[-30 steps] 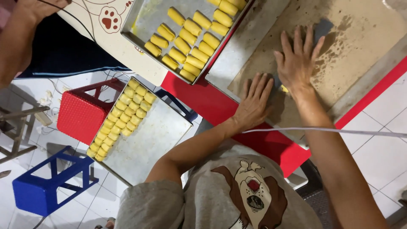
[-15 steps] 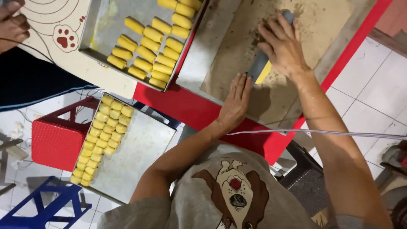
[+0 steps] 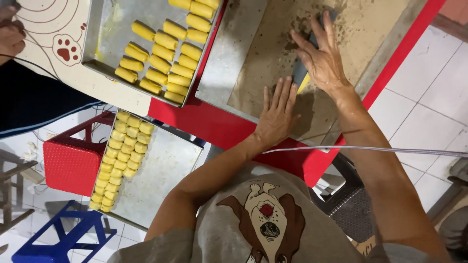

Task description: Rolling out small pieces of dough, adding filling, and shaping them into cookies before placing them on a baking tray.

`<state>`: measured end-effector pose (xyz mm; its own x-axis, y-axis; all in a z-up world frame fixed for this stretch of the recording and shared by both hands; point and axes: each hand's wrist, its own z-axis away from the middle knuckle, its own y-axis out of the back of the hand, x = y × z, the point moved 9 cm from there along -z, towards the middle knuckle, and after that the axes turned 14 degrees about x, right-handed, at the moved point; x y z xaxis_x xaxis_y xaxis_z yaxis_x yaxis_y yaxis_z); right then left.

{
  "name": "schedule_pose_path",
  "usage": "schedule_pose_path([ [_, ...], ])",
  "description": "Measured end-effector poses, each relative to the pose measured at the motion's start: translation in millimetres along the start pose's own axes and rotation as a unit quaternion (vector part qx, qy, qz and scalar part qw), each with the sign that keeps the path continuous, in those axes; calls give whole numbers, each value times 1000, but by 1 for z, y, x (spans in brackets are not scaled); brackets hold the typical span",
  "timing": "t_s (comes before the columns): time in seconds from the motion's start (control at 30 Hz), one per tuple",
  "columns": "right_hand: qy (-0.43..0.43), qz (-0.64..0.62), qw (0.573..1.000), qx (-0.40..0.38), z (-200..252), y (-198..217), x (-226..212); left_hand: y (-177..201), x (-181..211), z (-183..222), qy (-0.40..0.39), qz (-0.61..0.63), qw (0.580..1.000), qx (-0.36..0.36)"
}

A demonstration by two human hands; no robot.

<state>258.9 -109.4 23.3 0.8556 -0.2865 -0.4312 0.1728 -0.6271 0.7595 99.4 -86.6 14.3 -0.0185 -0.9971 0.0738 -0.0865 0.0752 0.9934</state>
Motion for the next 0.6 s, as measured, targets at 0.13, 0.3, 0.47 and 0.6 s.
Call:
schedule_pose_path([
  [0.13,-31,-16,999,-13,10,1,9,-3,10,-3,-14,-2,1000,-13],
  [0.3,-63,-55,996,-27,23,13,14,-3,33,-4,-39,19,999,12],
  [0.47,-89,-72,992,-44,31,26,17,-5,51,-5,-49,42,998,-13],
  [0.6,-142,-89,983,-70,36,29,20,3,56,-2,-68,21,997,20],
])
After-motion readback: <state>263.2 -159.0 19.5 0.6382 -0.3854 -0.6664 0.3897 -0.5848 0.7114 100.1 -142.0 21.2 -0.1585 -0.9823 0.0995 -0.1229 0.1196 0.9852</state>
